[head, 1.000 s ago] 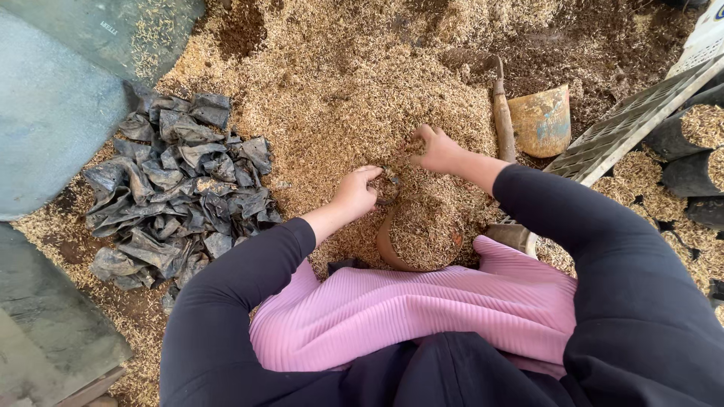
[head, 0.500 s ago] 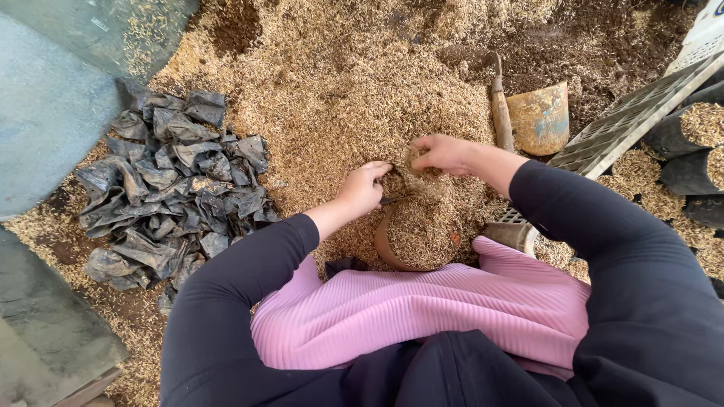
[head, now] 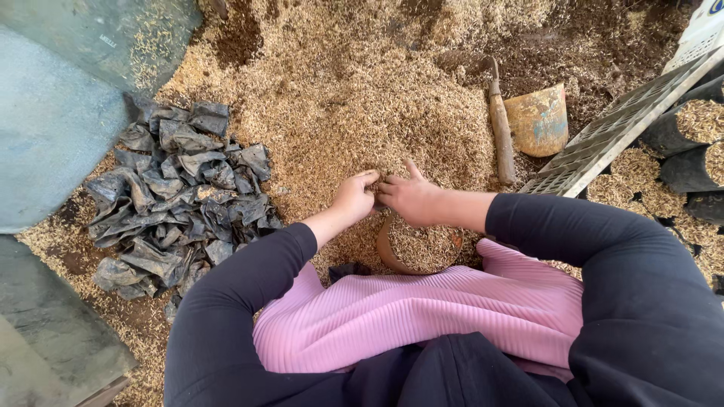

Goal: The person scoops wood shavings by hand and packs them into small black plastic pots. The person then places the filled pots into a white plastic crate. The person repeats this process multiple times.

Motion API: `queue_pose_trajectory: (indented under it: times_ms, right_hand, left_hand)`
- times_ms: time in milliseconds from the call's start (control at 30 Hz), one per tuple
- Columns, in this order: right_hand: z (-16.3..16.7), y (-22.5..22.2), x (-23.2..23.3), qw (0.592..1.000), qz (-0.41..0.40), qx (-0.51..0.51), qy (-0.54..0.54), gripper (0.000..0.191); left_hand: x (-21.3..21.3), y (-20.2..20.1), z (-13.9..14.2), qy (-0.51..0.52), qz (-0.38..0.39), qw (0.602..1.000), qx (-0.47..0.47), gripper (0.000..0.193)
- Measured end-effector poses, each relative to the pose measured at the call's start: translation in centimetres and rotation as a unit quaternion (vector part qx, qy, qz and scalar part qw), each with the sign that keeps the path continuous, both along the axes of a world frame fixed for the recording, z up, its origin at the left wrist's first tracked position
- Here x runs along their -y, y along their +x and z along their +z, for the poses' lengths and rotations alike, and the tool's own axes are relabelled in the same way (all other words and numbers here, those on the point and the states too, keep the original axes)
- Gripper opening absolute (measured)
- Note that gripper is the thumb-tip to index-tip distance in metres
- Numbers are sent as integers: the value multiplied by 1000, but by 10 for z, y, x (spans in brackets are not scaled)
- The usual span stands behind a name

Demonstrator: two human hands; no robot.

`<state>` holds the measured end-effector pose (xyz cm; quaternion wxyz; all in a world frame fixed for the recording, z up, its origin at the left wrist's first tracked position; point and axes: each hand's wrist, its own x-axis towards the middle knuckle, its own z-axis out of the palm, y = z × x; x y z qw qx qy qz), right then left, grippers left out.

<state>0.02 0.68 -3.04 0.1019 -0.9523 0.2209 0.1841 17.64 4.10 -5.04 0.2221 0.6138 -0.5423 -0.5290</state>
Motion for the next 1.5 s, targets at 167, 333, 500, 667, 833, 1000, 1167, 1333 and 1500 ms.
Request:
queue_pose_trajectory:
  times_ms: [167,333,500,667,833,1000,1167,1333,1500]
  right_hand:
    - [-11,-19,46,939,-292,117,141,67]
    - [-10,-19,37,870,-443,-20,214,67]
    - [-24,-20,29,868,-437,-25,232,66]
    - [-8,-52,57,841,-429,19,328,66]
    - [49,-68,53,838,-345,99,410,63]
    - [83,-53,2,931,-252,53,260,58]
    - [53,-52,-46,969,-122,208,56,44]
    - [28,-61,-53,974,24,223,-20,32]
    - [32,-62,-51,966,-27,256,13,41]
  left_hand:
    - [-2,4,6,67,39,997,5,57]
    - [-8,-14,29,35,39,998,-22,55]
    - [-26,-51,48,23,8,998,-62,53]
    - [-42,-52,44,55,-24,996,-70,51]
    - [-40,-41,17,-115,-100,984,94,36]
    - [-31,-42,0,-140,-94,982,85,14]
    - [-34,-39,3,-156,-98,980,70,22]
    - [-40,-42,10,-157,-101,980,70,31]
    - [-37,-38,7,-158,-102,980,64,40]
